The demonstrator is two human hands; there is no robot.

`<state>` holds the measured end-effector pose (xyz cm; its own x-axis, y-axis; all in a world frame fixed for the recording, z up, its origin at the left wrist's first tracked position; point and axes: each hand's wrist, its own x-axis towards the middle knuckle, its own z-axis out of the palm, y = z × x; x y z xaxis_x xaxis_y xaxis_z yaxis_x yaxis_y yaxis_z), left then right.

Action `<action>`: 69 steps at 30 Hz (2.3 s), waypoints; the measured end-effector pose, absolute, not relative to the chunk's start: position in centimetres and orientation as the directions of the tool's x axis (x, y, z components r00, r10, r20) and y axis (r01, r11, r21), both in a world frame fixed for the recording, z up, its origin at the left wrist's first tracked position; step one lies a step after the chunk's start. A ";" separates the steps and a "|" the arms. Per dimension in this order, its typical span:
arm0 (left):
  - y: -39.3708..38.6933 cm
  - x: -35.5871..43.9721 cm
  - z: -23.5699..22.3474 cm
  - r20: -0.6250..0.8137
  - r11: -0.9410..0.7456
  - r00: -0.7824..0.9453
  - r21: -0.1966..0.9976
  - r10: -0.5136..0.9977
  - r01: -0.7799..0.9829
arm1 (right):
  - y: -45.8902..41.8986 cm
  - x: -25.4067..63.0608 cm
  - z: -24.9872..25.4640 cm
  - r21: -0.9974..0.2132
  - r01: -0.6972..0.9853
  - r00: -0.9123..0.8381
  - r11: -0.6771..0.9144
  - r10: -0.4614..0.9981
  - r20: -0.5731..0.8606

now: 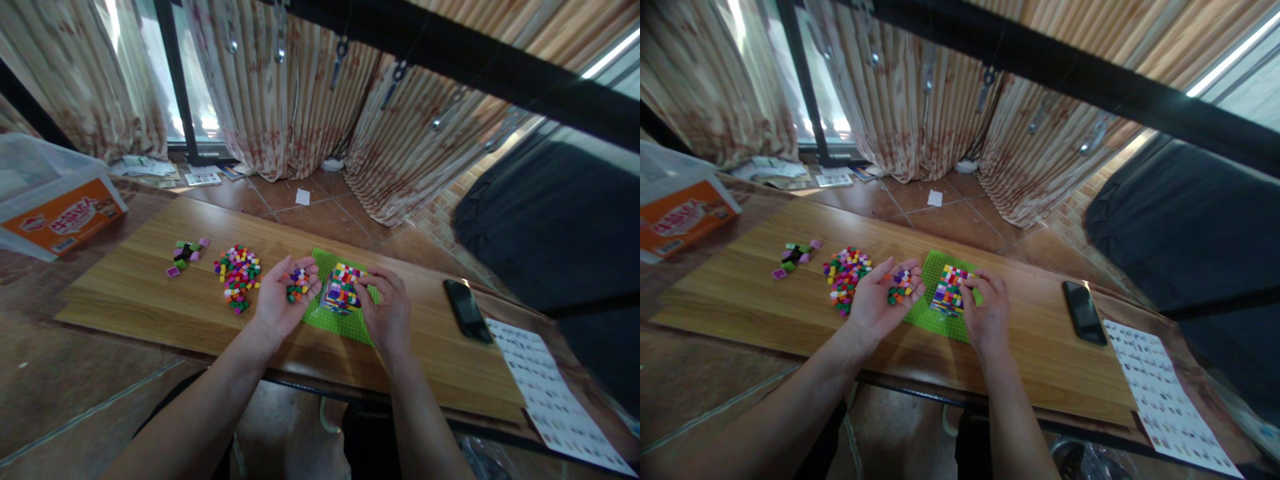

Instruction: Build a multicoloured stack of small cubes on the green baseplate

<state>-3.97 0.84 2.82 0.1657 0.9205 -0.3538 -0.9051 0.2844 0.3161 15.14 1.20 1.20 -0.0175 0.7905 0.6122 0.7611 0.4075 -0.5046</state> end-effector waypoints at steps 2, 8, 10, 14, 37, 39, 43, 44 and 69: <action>0.8 -4.0 2.9 -0.357 0.282 0.162 0.317 0.920 -0.905 | 1.3 15.2 1.3 -0.537 0.744 0.001 0.398 0.803 0.596; 0.7 -3.9 3.1 -0.367 0.280 0.154 0.320 0.917 -0.905 | 1.1 15.6 1.9 -0.553 0.744 0.010 0.374 0.822 0.569; 0.7 -3.9 3.1 -0.370 0.282 0.155 0.320 0.916 -0.905 | 1.1 15.7 2.0 -0.556 0.741 -0.006 0.378 0.831 0.556; 0.8 -3.9 3.0 -0.366 0.285 0.160 0.317 0.917 -0.905 | 1.1 15.7 1.8 -0.625 0.694 0.045 0.357 0.845 0.532; 0.8 -4.0 2.9 -0.366 0.277 0.154 0.314 0.918 -0.908 | 1.6 16.6 1.7 -0.904 0.373 0.179 0.211 0.939 0.293; 0.8 -3.9 3.0 -0.362 0.281 0.159 0.315 0.918 -0.907 | 1.7 16.6 1.6 -0.923 0.331 0.245 0.197 0.926 0.286; 0.8 -3.8 3.0 -0.360 0.288 0.166 0.319 0.918 -0.903 | 1.7 16.6 1.4 -0.921 0.332 0.326 0.203 0.892 0.314; 0.8 -3.8 3.0 -0.362 0.288 0.164 0.320 0.918 -0.903 | 1.6 16.5 1.4 -0.909 0.358 0.330 0.213 0.882 0.337; 0.7 -4.0 3.0 -0.351 0.279 0.159 0.325 0.923 -0.904 | 2.3 14.5 0.2 -0.979 0.178 0.315 0.097 0.937 0.150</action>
